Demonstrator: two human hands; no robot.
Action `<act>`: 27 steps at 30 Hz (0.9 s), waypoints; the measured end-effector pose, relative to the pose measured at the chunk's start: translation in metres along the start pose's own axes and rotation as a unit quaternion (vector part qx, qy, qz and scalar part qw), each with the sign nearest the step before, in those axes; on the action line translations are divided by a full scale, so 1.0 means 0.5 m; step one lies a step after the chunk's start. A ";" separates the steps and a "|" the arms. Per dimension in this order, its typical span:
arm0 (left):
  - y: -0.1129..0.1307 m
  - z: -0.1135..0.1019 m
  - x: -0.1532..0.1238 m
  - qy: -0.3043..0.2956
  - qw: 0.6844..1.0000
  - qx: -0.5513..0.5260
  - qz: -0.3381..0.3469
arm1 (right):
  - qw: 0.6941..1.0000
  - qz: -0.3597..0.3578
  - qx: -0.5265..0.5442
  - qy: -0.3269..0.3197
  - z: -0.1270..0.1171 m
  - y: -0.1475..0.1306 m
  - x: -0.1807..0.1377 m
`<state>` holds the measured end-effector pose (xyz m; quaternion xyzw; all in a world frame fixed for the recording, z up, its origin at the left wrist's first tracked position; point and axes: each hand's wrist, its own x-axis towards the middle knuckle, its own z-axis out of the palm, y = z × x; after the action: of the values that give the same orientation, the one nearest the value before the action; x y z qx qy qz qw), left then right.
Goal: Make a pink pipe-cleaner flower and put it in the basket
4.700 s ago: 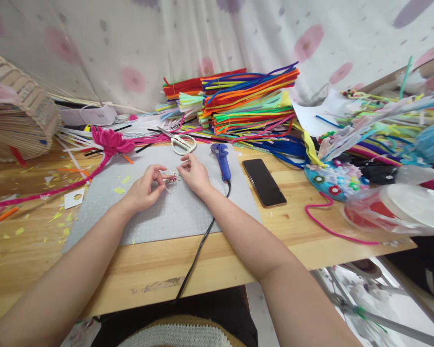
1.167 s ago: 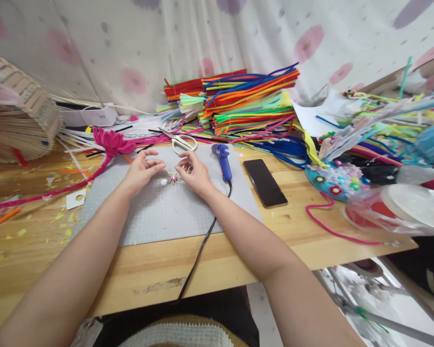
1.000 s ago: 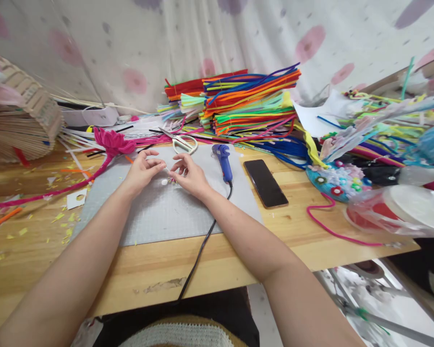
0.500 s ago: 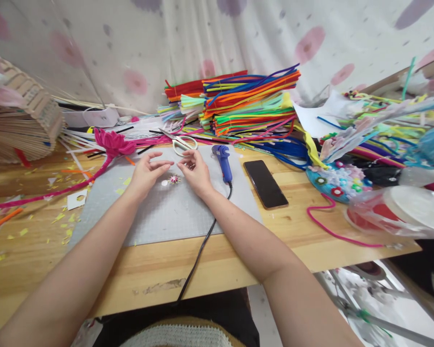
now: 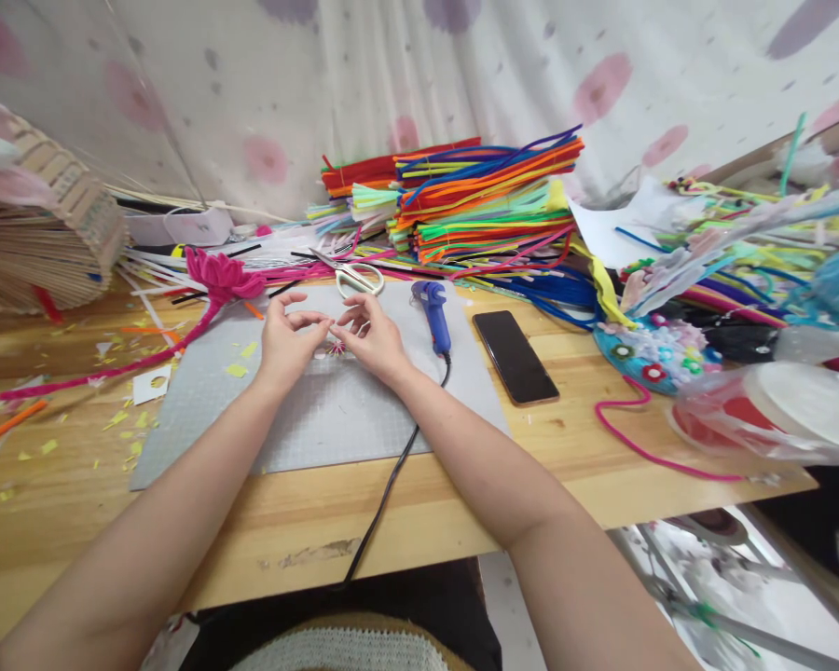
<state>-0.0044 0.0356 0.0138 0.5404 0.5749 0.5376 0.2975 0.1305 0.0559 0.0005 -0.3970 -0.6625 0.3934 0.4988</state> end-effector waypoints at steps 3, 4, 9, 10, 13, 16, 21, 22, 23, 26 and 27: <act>0.005 -0.007 -0.005 -0.011 0.992 0.098 0.075 | 1.000 -0.010 0.017 0.011 -0.003 -0.001 0.002; 0.007 -0.008 -0.006 -0.017 0.987 0.127 0.101 | 1.000 -0.010 0.026 0.012 -0.003 -0.002 0.002; 0.010 -0.006 -0.012 -0.048 0.972 0.170 0.154 | 0.998 -0.013 0.057 0.008 0.000 -0.005 0.004; 0.010 -0.005 -0.011 -0.053 0.977 0.152 0.140 | 0.998 -0.009 0.061 0.010 0.000 -0.005 0.004; 0.010 -0.004 -0.003 -0.058 0.997 0.026 0.046 | 0.995 0.015 0.091 0.025 -0.002 -0.001 0.009; 0.015 -0.002 0.006 -0.062 0.985 -0.124 -0.107 | 0.988 0.036 0.140 0.057 -0.006 0.005 0.014; 0.038 0.001 0.001 -0.130 0.931 -0.229 -0.254 | 0.979 0.048 0.185 0.072 -0.005 0.004 0.016; 0.042 0.002 -0.001 -0.139 0.923 -0.242 -0.264 | 0.979 0.049 0.186 0.068 -0.005 0.003 0.015; 0.045 0.002 -0.003 -0.141 0.917 -0.254 -0.272 | 0.979 0.050 0.186 0.064 -0.004 0.002 0.014; 0.048 0.002 -0.005 -0.129 0.908 -0.276 -0.287 | 0.981 0.050 0.182 0.053 -0.004 0.000 0.012; 0.047 0.002 -0.005 -0.123 0.908 -0.279 -0.288 | 0.981 0.049 0.183 0.051 -0.004 -0.001 0.012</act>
<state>0.0040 0.0299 0.0354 0.3085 0.4907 0.4964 0.6463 0.1311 0.0616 0.0034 -0.3501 -0.5328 0.5115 0.5761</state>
